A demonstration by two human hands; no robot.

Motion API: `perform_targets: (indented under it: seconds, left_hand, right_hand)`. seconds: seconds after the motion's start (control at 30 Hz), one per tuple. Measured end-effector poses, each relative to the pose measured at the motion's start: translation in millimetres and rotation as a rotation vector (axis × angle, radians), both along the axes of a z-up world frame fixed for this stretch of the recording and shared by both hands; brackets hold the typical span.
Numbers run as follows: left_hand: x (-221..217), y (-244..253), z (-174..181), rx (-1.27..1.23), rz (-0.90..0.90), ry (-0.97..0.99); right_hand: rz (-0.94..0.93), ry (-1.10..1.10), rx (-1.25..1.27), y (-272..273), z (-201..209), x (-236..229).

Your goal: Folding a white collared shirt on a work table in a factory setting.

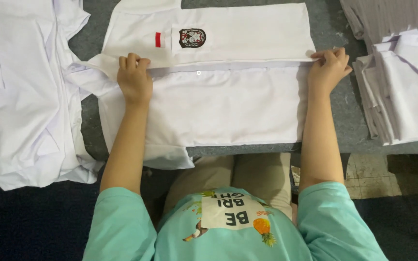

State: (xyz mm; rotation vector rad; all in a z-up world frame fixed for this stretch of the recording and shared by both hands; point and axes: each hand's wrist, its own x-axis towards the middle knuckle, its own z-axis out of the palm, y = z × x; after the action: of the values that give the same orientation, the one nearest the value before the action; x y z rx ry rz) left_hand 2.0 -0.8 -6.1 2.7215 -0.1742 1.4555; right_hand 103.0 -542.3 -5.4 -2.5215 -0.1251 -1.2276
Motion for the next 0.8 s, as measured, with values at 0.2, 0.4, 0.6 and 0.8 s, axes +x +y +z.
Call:
perform_targets:
  seconds: [0.2, 0.4, 0.6, 0.8]
  left_hand:
    - [4.0, 1.6, -15.3, -0.235, 0.207, 0.477]
    - [-2.9, -0.4, -6.5, -0.382, 0.187, 0.443]
    - [-12.0, -1.3, 13.8, -0.296, 0.220, 0.426]
    - [-40.9, -2.2, 14.4, -0.402, 0.035, 0.452]
  right_hand:
    - [-0.102, 0.203, 0.315, 13.6, 17.8, -14.7]
    - [-0.162, 0.309, 0.387, 17.3, 24.4, -17.6]
    - [-0.121, 0.306, 0.445, 23.1, 33.6, -25.6]
    - [-0.097, 0.342, 0.475, 25.5, 42.0, -28.9]
